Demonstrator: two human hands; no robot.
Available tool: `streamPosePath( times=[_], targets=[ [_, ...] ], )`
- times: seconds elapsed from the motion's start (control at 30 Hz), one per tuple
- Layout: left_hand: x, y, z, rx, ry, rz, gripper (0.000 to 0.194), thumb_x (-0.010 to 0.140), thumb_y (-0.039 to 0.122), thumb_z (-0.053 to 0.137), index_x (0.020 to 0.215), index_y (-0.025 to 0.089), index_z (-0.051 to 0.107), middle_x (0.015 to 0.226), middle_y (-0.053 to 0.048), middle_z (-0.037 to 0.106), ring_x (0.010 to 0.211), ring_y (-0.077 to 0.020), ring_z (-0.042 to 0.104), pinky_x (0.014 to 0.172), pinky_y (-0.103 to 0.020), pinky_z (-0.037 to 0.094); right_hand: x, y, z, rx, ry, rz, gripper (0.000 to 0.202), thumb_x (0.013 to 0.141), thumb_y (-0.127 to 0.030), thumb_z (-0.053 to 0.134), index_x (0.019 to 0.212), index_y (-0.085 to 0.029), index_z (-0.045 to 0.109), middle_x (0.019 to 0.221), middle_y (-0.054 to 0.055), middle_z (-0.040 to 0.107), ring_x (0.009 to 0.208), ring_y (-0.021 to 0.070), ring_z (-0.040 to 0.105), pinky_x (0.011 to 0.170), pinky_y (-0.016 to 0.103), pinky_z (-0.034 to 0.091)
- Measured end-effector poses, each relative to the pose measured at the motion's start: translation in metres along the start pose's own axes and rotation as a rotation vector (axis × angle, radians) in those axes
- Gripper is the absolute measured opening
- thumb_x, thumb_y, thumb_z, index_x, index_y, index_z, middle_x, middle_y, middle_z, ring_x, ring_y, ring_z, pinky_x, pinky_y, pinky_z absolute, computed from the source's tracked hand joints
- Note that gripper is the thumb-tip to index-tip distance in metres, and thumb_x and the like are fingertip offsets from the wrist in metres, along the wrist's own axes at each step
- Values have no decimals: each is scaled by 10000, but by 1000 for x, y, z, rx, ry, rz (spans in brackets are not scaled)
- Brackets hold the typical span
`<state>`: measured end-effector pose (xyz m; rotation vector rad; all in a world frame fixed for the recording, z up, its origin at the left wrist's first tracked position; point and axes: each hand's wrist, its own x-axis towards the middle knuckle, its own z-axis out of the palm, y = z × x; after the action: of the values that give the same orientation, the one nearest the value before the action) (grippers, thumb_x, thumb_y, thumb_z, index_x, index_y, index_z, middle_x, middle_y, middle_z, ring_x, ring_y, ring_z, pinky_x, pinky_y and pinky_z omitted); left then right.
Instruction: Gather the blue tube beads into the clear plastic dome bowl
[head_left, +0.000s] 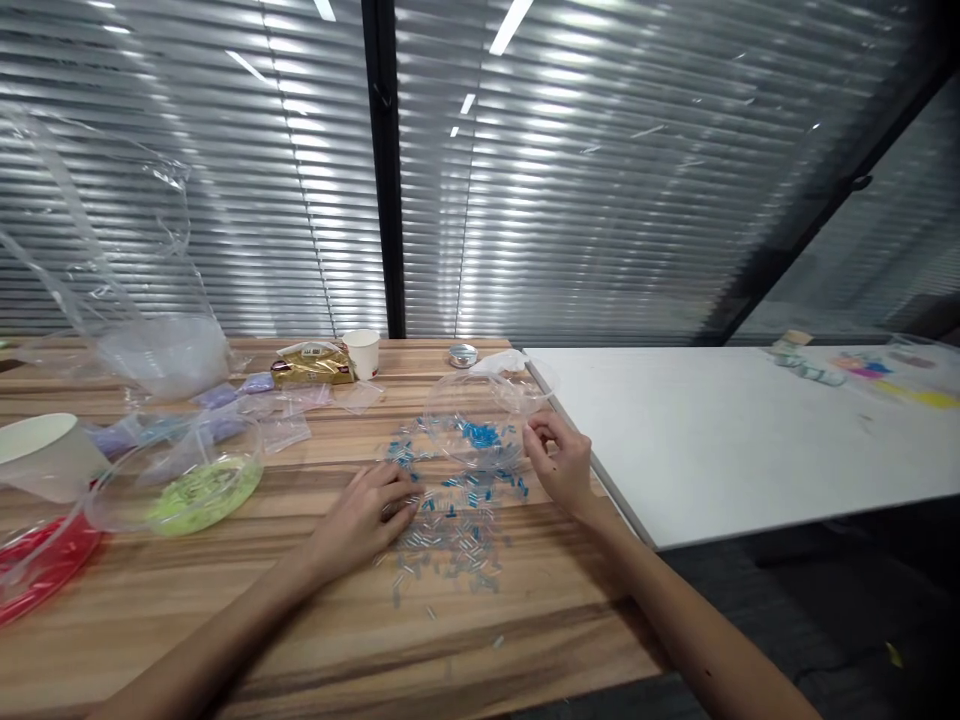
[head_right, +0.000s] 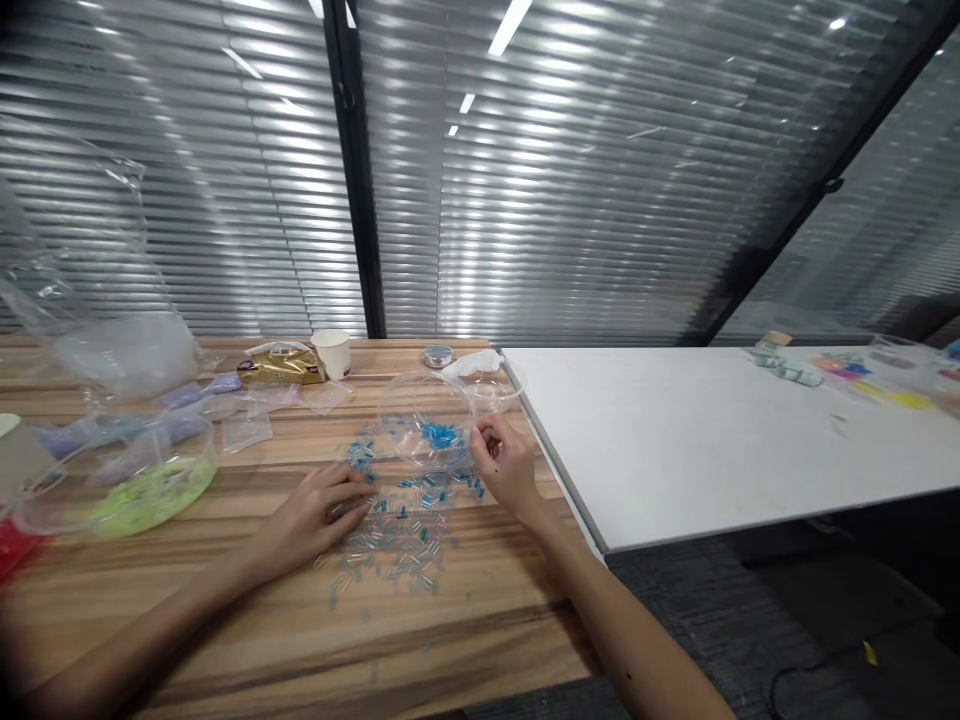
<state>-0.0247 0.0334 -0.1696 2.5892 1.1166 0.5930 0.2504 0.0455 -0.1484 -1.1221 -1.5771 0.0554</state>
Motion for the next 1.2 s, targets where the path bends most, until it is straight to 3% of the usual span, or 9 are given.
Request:
streamPosePath(
  times=[0.3, 1.07, 1.2],
  targets=[
    [1, -3, 3, -14, 40, 10, 238, 924, 273, 452, 1048, 198, 642, 969, -67, 608, 916, -199, 547, 803, -316, 427, -3, 0, 1, -18, -38, 2, 158, 820, -273, 495, 685, -197, 527, 492, -45, 492, 447, 100, 458, 461, 218, 352],
    [2, -4, 1, -29, 67, 60, 209, 944, 254, 453, 958, 195, 653, 935, -40, 671, 873, -186, 603, 763, -296, 449, -6, -4, 3, 293, -42, 223, 170, 841, -311, 534, 731, -183, 532, 485, -45, 519, 436, 105, 493, 434, 212, 381],
    [3, -8, -3, 55, 160, 160, 186, 944, 228, 465, 979, 194, 644, 920, -44, 667, 853, -185, 602, 755, -305, 466, -6, 0, 4, 286, -33, 225, 180, 846, -322, 536, 738, -178, 535, 503, -43, 515, 454, 100, 484, 443, 208, 382]
  ],
)
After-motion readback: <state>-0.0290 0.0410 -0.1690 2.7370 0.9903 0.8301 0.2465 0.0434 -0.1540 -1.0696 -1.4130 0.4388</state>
